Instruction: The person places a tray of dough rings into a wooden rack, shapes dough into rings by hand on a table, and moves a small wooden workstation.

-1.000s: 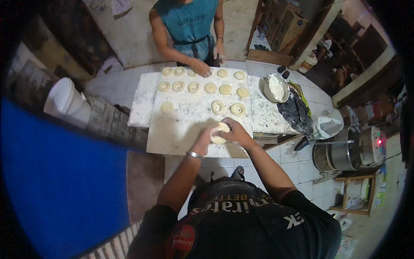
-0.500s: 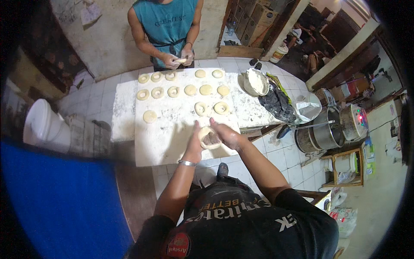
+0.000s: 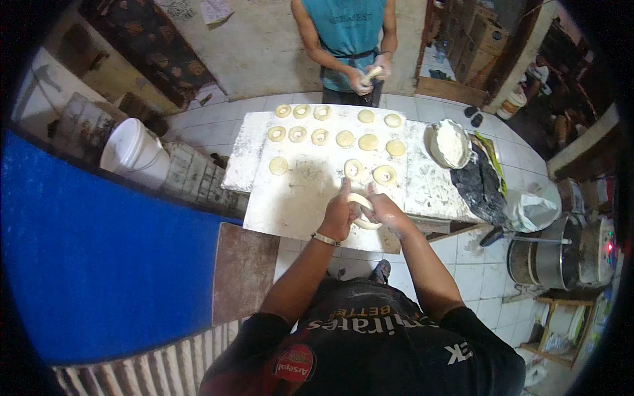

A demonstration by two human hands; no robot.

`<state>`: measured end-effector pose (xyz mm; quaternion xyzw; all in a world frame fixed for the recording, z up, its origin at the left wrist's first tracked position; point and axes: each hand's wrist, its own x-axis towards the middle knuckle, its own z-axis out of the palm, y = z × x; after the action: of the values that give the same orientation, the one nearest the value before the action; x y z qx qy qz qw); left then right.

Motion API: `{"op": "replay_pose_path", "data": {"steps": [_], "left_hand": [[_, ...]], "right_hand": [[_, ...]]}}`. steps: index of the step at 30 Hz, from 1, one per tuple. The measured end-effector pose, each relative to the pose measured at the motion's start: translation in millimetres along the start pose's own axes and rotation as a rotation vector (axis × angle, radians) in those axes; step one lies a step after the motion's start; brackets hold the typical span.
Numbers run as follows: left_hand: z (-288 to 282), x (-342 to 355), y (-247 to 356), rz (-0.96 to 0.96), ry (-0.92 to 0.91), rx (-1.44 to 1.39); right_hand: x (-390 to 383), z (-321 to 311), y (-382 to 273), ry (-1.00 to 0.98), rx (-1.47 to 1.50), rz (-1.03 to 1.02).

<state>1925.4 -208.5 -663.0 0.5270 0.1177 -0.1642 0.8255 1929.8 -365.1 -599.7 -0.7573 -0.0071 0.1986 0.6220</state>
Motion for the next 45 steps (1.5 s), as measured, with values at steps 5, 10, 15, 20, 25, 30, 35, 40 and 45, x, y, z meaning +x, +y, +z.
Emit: {"op": "replay_pose_path", "data": {"steps": [5,10,15,20,25,30,35,40,45], "left_hand": [[19.3,-11.8,14.3,-0.135,0.151,0.184],[-16.3,12.9,18.3,-0.029,0.168,0.560],[-96.2,34.5,30.7,0.082,-0.099,0.236],[-172.8,75.9,20.9,-0.014,-0.267,0.069],[-165.0,87.7,71.8,0.054,-0.180,0.145],[-185.9,125.8,88.8,-0.085,-0.257,0.079],[-211.3,141.9,108.1,-0.295,-0.377,-0.269],[-213.4,146.5,98.4,-0.121,-0.102,-0.187],[-207.3,167.8,83.1,0.020,0.067,0.551]], "right_hand": [[23.8,1.4,13.0,-0.018,-0.175,-0.030],[58.6,23.2,28.7,-0.056,0.467,0.135],[63.2,34.1,-19.5,-0.488,-0.045,-0.061],[115.1,52.0,20.4,-0.592,-0.155,0.193],[167.3,58.4,10.1,-0.139,0.211,0.207],[203.9,95.0,-0.8,-0.193,0.182,0.197],[191.8,104.2,9.6,-0.199,0.546,0.245],[208.3,102.0,8.5,-0.052,0.422,0.151],[244.1,108.1,75.1,0.364,0.218,0.155]]}}
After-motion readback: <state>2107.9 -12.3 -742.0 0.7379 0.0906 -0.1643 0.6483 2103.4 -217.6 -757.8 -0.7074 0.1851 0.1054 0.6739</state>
